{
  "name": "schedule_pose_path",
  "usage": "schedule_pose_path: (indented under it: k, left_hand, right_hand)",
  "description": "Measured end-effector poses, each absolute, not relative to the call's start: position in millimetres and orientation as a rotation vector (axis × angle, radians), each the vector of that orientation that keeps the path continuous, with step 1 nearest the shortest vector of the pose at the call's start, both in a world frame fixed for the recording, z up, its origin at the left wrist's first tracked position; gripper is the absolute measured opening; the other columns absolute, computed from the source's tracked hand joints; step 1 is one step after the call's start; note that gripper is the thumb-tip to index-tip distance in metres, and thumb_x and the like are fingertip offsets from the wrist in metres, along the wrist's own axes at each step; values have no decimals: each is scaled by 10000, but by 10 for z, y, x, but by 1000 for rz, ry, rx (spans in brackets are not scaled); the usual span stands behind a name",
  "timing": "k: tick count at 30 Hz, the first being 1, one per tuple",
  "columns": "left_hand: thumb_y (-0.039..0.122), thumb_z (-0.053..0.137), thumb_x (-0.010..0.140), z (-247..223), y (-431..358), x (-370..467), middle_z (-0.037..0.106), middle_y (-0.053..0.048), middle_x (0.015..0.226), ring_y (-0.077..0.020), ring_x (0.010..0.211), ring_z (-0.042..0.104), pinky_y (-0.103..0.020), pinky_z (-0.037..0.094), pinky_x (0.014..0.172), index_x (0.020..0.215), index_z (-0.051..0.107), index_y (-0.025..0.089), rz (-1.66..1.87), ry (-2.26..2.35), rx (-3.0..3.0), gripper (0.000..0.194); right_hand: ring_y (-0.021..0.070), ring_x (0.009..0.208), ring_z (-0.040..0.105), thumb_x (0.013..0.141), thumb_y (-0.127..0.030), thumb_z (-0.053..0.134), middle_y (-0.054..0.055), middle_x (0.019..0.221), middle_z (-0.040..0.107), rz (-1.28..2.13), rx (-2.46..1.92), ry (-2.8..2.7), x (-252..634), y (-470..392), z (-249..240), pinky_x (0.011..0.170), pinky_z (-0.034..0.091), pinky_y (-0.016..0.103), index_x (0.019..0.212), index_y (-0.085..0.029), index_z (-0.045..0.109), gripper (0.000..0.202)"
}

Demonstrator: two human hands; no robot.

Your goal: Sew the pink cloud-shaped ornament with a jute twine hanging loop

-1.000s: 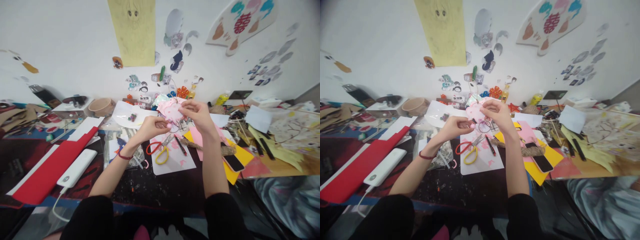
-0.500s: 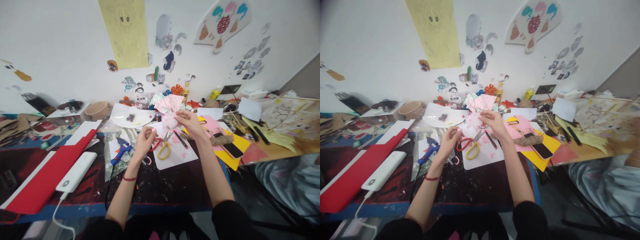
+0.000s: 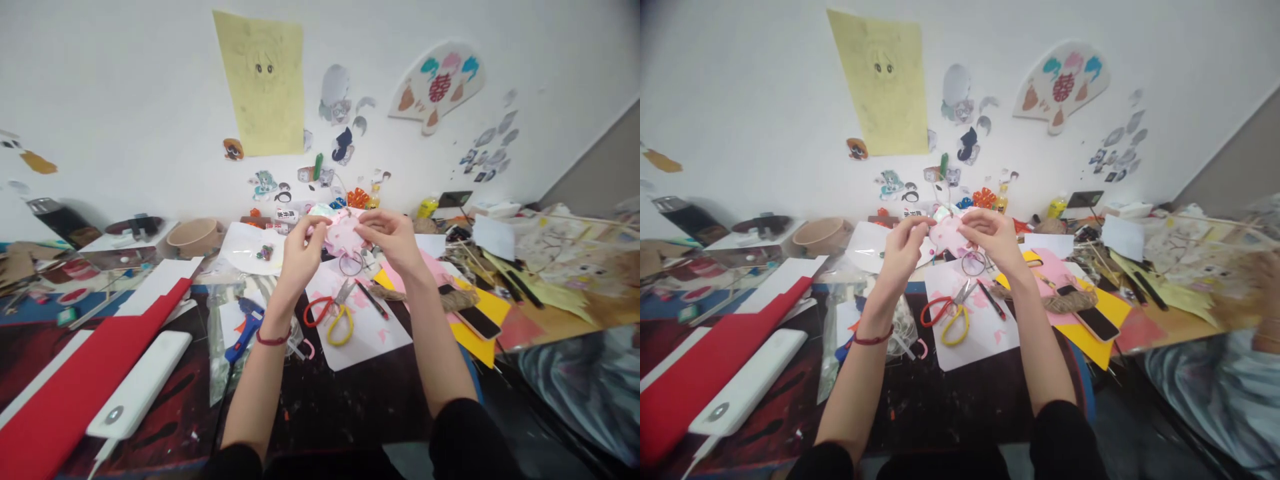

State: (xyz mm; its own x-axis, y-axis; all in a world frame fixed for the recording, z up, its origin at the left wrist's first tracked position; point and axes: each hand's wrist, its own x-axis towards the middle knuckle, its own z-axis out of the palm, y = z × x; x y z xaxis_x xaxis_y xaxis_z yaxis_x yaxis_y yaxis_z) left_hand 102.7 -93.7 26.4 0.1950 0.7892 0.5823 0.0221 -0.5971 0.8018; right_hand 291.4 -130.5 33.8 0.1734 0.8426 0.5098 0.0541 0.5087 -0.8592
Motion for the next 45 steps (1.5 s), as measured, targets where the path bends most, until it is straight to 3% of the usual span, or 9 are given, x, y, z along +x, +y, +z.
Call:
schedule_pose_path:
  k: [6,10,20,23,28,32,35,38,45]
  left_hand:
    - [327,647,900,452,-911,1162,611,28,658,-91,580,486,-223,372,560,811,657,186,1567,722,1833,167]
    - [326,668,901,492,-936,1253,639,31,658,-89,570,498,-216,378,544,823,677,189,1620,720,1794,158]
    - [304,645,938,506,-1066,1386,621,29,661,-92,608,509,-228,396,587,773,668,185,1847,785,1764,206]
    - [294,603,979,422,-1082,1473,641,10,706,-101,631,521,-249,408,630,825,671,181,2127,884,1830,202]
    - [266,584,994,300,-1058,1577,676,-40,791,-151,727,551,-299,431,731,982,699,167,2267,931,2279,152]
    - [229,678,915,362,-1091,1496,687,-58,992,-187,878,600,-318,455,798,1120,657,191,1919,964,2342,209]
    - [204,646,906,435,-1075,1379,658,-76,1098,-195,939,600,-331,465,834,1205,603,203,1841,976,2227,303]
    - [245,601,938,446,-990,1309,620,-61,995,-188,888,571,-335,452,808,1195,618,202,1894,989,2122,261]
    - [329,708,858,388,-892,1377,467,41,626,-105,612,445,-251,362,584,822,690,209,1621,680,1740,127]
  right_hand:
    - [99,568,604,743,-382,860,-2,728,710,603,-803,-1359,3006,-1228,483,501,486,220,896,-229,787,228]
    - [87,531,572,724,-339,873,-6,641,676,542,-847,-1322,3082,-1187,476,505,479,219,781,-202,788,171]
    - [104,500,559,718,-468,851,2,599,664,431,-910,-1148,3095,-1067,401,480,470,240,771,-175,755,313]
    - [129,590,629,778,-494,803,32,705,713,274,-966,-1069,2921,-1174,443,551,535,252,827,-173,772,327]
    - [169,935,710,905,-493,682,33,1035,750,601,-716,-1338,2659,-1297,483,897,587,304,1082,-242,765,318]
    - [129,868,673,902,-375,714,6,921,721,694,-664,-1230,2657,-1221,460,819,566,231,931,-245,780,148]
    - [126,790,633,873,-391,742,6,865,690,694,-692,-1160,2744,-1174,458,737,563,234,858,-227,763,167]
    - [122,724,579,870,-431,735,5,788,645,659,-714,-1206,2840,-1185,474,651,525,228,789,-207,736,238]
    - [119,663,537,873,-516,705,-6,708,613,630,-760,-1243,2957,-1221,483,639,483,236,722,-197,682,354]
